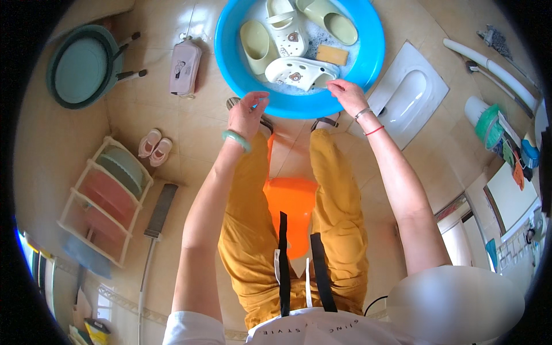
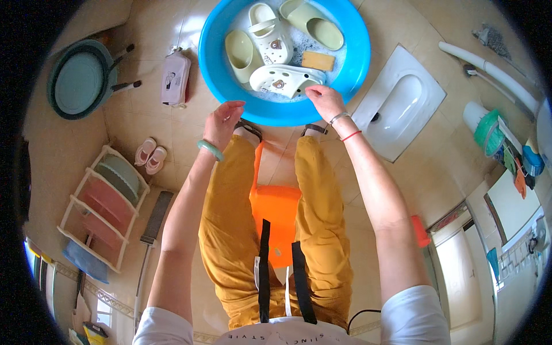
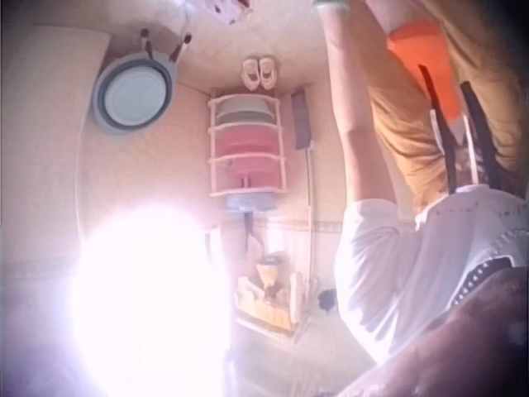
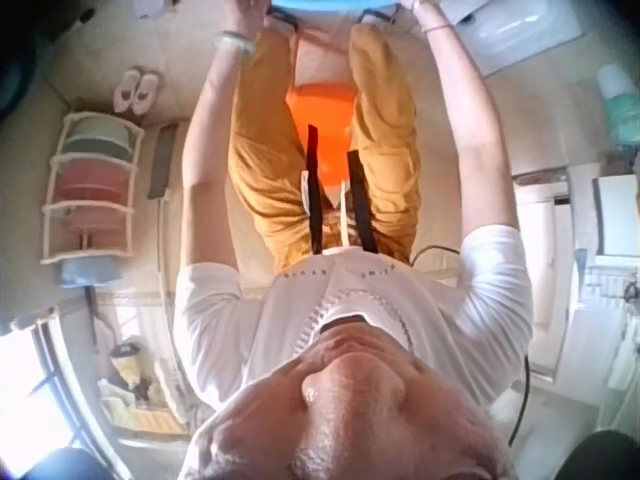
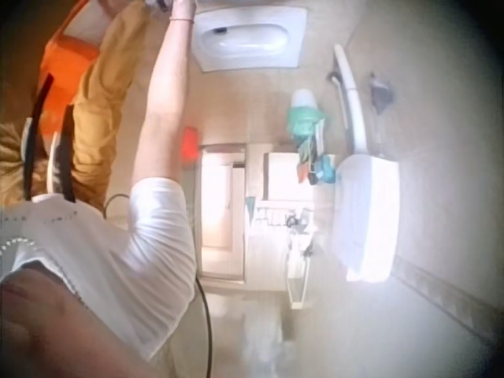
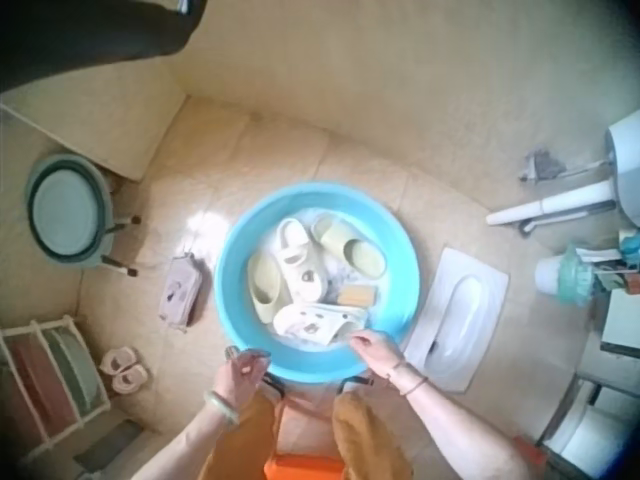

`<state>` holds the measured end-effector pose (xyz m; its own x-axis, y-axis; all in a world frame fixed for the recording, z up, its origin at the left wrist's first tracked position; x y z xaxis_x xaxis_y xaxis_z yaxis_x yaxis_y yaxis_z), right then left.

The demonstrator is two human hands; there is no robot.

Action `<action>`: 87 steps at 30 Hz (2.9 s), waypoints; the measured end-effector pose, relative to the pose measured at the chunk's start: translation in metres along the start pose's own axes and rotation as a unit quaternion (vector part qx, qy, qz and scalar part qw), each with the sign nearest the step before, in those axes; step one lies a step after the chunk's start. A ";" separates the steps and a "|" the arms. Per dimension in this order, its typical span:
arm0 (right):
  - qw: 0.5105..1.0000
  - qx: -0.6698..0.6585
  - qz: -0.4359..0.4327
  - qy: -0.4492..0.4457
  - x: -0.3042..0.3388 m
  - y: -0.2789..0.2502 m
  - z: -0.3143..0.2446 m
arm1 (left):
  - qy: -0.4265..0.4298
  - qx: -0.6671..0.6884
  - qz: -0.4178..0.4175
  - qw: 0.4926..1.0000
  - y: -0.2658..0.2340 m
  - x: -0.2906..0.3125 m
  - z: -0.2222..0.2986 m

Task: The person sits on a small stool and washes a pair of white slippers in a blue basin filled with soapy water. Using a sponge, they scrub the soles, sides, and tops of the slippers, repeatedly dipping them into the water to rinse and clean them.

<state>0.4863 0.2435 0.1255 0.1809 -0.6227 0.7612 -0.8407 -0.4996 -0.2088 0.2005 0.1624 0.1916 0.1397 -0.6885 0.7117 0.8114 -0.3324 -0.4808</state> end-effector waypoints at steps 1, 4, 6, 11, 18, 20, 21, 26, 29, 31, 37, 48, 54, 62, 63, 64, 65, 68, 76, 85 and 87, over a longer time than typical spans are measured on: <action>1.000 0.021 -0.003 0.000 -0.006 -0.003 -0.001 | 0.001 -0.013 -0.014 1.000 0.010 -0.005 -0.003; 0.996 0.089 -0.004 -0.020 -0.029 -0.009 0.001 | 0.020 -0.103 -0.026 0.994 0.037 -0.027 -0.009; 0.988 0.141 0.002 -0.062 -0.046 -0.004 0.001 | 0.049 -0.228 0.010 0.972 0.057 -0.046 -0.005; 0.918 0.298 0.059 -0.255 -0.119 0.010 0.024 | 0.335 -0.474 0.059 0.812 0.106 -0.111 0.029; 0.883 0.461 0.045 -0.073 -0.184 0.017 0.055 | 0.284 -0.561 -0.097 0.772 0.172 -0.168 -0.003; 0.907 0.417 0.048 -0.027 -0.194 0.012 0.052 | 0.281 -0.527 -0.087 0.797 0.175 -0.178 -0.003; 0.918 0.394 0.050 -0.005 -0.199 0.007 0.050 | 0.249 -0.507 -0.127 0.815 0.177 -0.187 -0.010; 0.958 0.276 0.039 -0.065 -0.198 -0.008 0.044 | 0.181 -0.416 -0.171 0.875 0.171 -0.212 -0.022; 0.913 0.373 0.050 -0.160 -0.178 -0.004 0.036 | 0.166 -0.434 -0.214 0.859 0.166 -0.225 -0.028; 0.927 0.353 0.022 -0.125 -0.178 -0.005 0.035 | 0.244 -0.397 -0.142 0.873 0.161 -0.221 -0.026; 0.966 0.244 0.013 -0.085 -0.182 -0.014 0.030 | 0.150 -0.154 -0.286 0.934 0.155 -0.215 -0.042; 0.955 0.126 0.167 -0.210 -0.169 -0.022 0.034 | -0.030 0.210 -0.405 0.889 0.176 -0.186 -0.062; 0.909 0.153 0.153 -0.357 -0.046 0.031 -0.019 | -0.073 0.551 -0.459 0.693 0.194 -0.144 -0.033; 0.910 0.212 0.231 -0.272 -0.109 -0.009 0.031 | -0.081 0.361 -0.368 0.853 0.191 -0.129 -0.025; 0.905 0.223 0.245 -0.267 -0.114 -0.015 0.035 | -0.039 0.279 -0.335 0.899 0.185 -0.135 -0.027; 0.917 0.182 0.228 -0.271 -0.113 -0.004 0.023 | 0.150 0.040 -0.218 0.964 0.187 -0.165 -0.071; 0.930 0.145 0.215 -0.262 -0.109 0.001 0.027 | 0.245 -0.109 -0.141 0.953 0.188 -0.168 -0.077; 0.921 0.177 0.221 -0.266 -0.085 0.005 0.022 | 0.308 -0.320 -0.044 0.895 0.144 -0.150 -0.011; 0.908 0.385 0.046 -0.161 -0.131 0.030 0.032 | 0.269 -0.478 0.148 0.823 0.040 -0.243 0.079; 0.942 0.302 0.102 -0.107 -0.132 0.020 0.064 | 0.213 -0.394 0.110 0.887 0.040 -0.200 0.094; 0.958 0.243 0.119 -0.097 -0.128 0.015 0.070 | 0.218 -0.222 0.145 0.939 0.022 -0.189 0.087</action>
<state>0.4859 0.2735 -0.0177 0.1459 -0.8303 0.5379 -0.5417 -0.5220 -0.6588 0.2414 0.3416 0.0915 -0.0057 -0.9581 0.2864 0.4457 -0.2589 -0.8569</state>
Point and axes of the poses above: each hand's wrist, its own x-axis away from the middle knuckle, its own y-axis out of the palm, z = x × y, the point moved 7 cm from there along -x, towards the middle knuckle, and after that the axes turned 15 degrees about -x, right-handed, at the moved point
